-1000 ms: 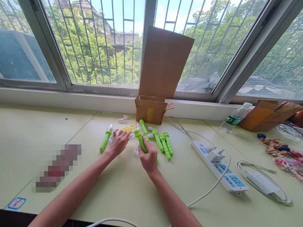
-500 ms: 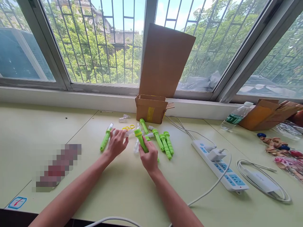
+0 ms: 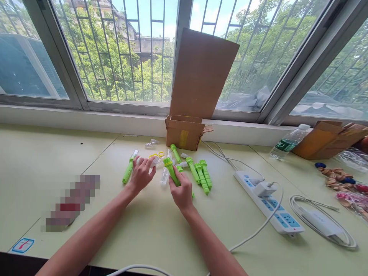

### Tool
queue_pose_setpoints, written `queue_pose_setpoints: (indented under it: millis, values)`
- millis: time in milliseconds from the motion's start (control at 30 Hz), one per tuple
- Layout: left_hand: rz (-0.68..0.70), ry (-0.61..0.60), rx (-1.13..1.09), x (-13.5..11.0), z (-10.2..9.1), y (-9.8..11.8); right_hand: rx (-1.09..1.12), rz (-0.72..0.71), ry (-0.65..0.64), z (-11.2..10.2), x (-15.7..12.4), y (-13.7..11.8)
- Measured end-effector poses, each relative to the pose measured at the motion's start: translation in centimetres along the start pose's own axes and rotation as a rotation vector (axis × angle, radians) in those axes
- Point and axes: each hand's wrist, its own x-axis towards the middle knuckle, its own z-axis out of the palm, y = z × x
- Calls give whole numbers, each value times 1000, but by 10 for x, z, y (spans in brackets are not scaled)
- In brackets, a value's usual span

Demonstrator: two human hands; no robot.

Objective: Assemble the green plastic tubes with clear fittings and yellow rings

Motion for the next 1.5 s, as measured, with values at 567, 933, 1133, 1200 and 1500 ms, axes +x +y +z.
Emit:
queue_pose_setpoints:
  millis: [567, 933, 1133, 1200, 1500]
  values:
    - [-146, 66, -235, -3, -1, 0, -6, 8, -55, 2, -1, 3]
    - [-626, 109, -937, -2, -2, -3, -196, -49, -108, -1, -1, 6]
    - [-545, 83, -1082, 0, -7, 4, -293, -132, -127, -1, -1, 7]
    - [-521, 79, -1106, 0, -8, 7, -322, -151, -137, -2, -1, 8]
    - [-480, 29, -1118, 0, -9, 11, -385, -221, -148, -1, -3, 10]
